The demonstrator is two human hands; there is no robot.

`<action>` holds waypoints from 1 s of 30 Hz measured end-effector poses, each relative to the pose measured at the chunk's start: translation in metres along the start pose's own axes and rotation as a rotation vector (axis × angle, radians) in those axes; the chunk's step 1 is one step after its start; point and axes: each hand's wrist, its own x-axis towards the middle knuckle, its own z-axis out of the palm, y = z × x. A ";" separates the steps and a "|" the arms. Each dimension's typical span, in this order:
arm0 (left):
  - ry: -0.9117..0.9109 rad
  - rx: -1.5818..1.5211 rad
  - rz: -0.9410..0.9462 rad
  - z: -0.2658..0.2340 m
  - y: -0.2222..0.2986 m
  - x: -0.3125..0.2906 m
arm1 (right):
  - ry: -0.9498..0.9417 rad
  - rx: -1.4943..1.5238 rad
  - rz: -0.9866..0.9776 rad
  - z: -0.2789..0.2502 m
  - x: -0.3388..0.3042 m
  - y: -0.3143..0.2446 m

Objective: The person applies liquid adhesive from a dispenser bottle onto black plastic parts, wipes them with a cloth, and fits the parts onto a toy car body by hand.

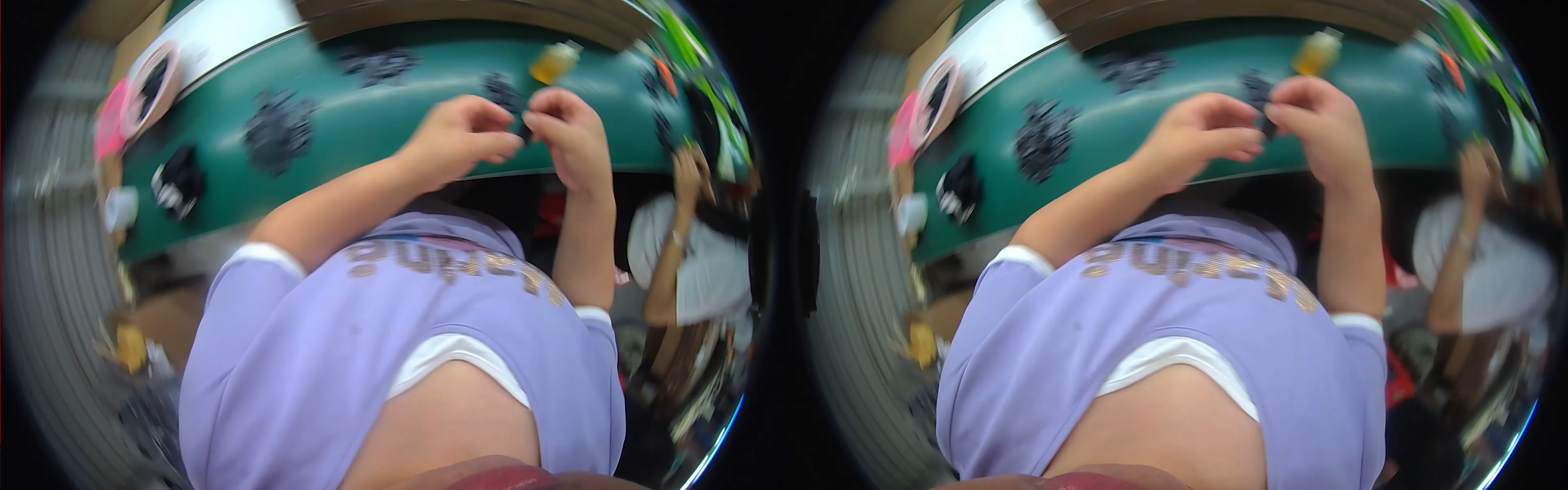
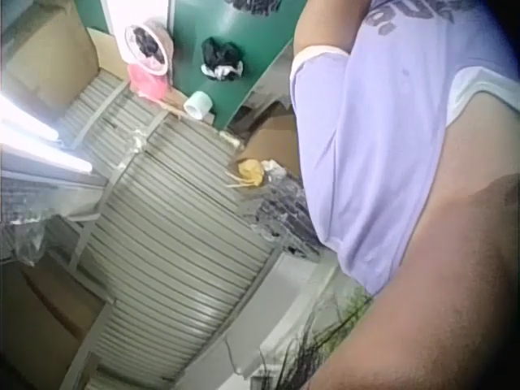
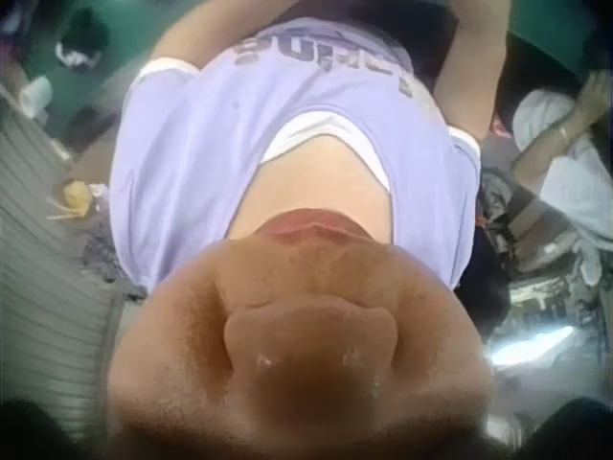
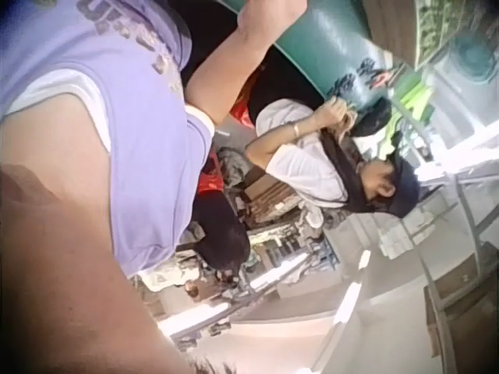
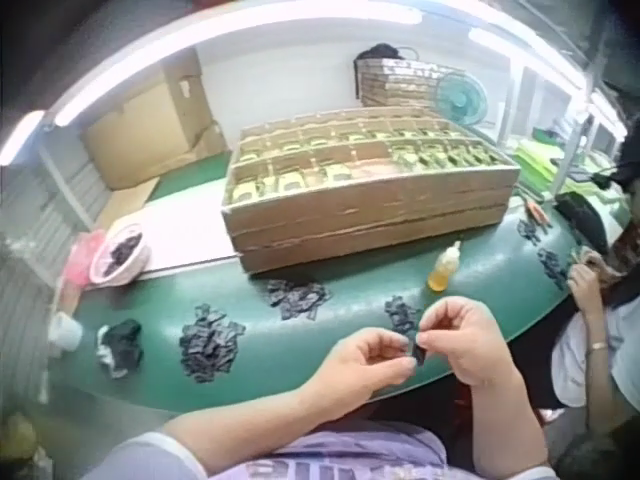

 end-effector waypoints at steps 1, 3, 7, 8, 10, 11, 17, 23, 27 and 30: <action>0.020 -0.124 -0.016 -0.003 0.003 -0.006 | -0.014 -0.032 -0.014 0.019 -0.001 0.000; 0.030 -0.247 -0.014 -0.021 0.005 -0.021 | -0.031 -0.100 0.041 0.053 0.001 0.000; 0.218 -0.230 0.039 -0.065 0.009 -0.083 | -0.265 -0.100 0.136 0.115 0.014 0.012; 0.271 -0.237 0.047 -0.076 0.007 -0.101 | -0.312 -0.121 0.140 0.134 0.017 0.012; 0.397 -0.247 0.076 -0.095 0.008 -0.138 | -0.366 -0.188 0.123 0.169 0.027 0.011; 0.503 -0.248 0.086 -0.106 0.008 -0.157 | -0.394 -0.242 0.105 0.187 0.033 0.012; 0.883 -0.219 0.309 -0.162 0.004 -0.250 | -0.706 -0.749 -0.209 0.324 0.073 0.039; 1.058 -0.136 0.569 -0.197 0.037 -0.279 | -0.607 -1.065 -0.498 0.417 0.096 0.084; 1.129 -0.140 0.573 -0.220 0.037 -0.286 | -0.672 -0.954 -0.381 0.421 0.092 0.076; 1.139 -0.118 0.511 -0.229 0.032 -0.287 | -0.740 -0.721 -0.171 0.412 0.088 0.071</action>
